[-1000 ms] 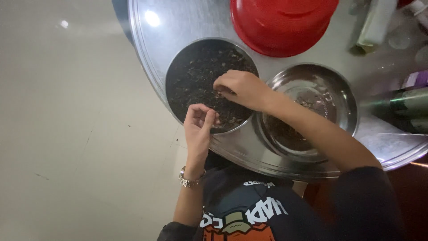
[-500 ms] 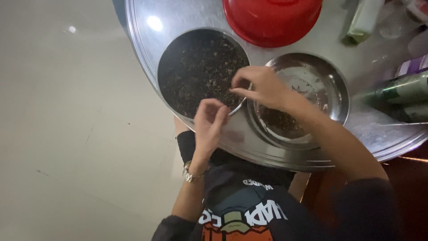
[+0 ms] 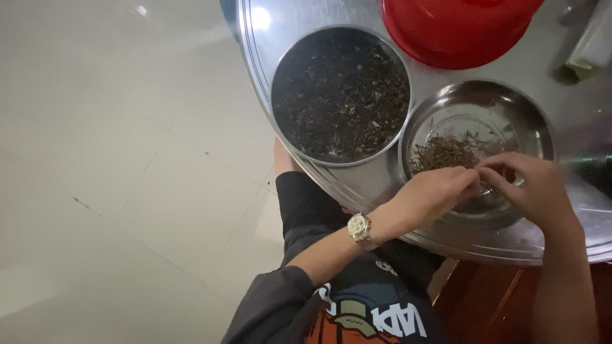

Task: Manually sorting through dried tea leaves to remove stems and debris, placing the discarded parts into a separate tray.

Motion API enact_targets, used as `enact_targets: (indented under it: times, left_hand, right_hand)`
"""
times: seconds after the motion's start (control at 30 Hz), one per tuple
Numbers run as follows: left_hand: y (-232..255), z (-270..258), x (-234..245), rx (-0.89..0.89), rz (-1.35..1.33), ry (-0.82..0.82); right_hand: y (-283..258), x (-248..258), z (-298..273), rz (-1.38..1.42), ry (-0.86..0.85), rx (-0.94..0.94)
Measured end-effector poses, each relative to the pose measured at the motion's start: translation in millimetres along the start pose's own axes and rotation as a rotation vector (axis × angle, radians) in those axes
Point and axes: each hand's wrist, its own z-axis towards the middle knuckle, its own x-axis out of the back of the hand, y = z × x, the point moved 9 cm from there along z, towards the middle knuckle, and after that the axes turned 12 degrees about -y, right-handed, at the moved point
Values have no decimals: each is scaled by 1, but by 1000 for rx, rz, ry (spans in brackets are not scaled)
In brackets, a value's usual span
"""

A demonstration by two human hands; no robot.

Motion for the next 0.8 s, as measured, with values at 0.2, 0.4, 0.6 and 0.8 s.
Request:
enact_targets:
  times: [0.2,0.4,0.6,0.8]
  left_hand:
    - [7,-18,57,-77,192,195]
    - [-39,-85,155,475,532,458]
    - [-75,-105,185,764,904,170]
    - [-91,-77,176,563,846,6]
  right_hand:
    - [-5,16,10,69,41,-3]
    - [-24,20,51,115,-39,190]
    - [-48,27,72,142,-133,334]
    - [-40,17,63,133,-75,419]
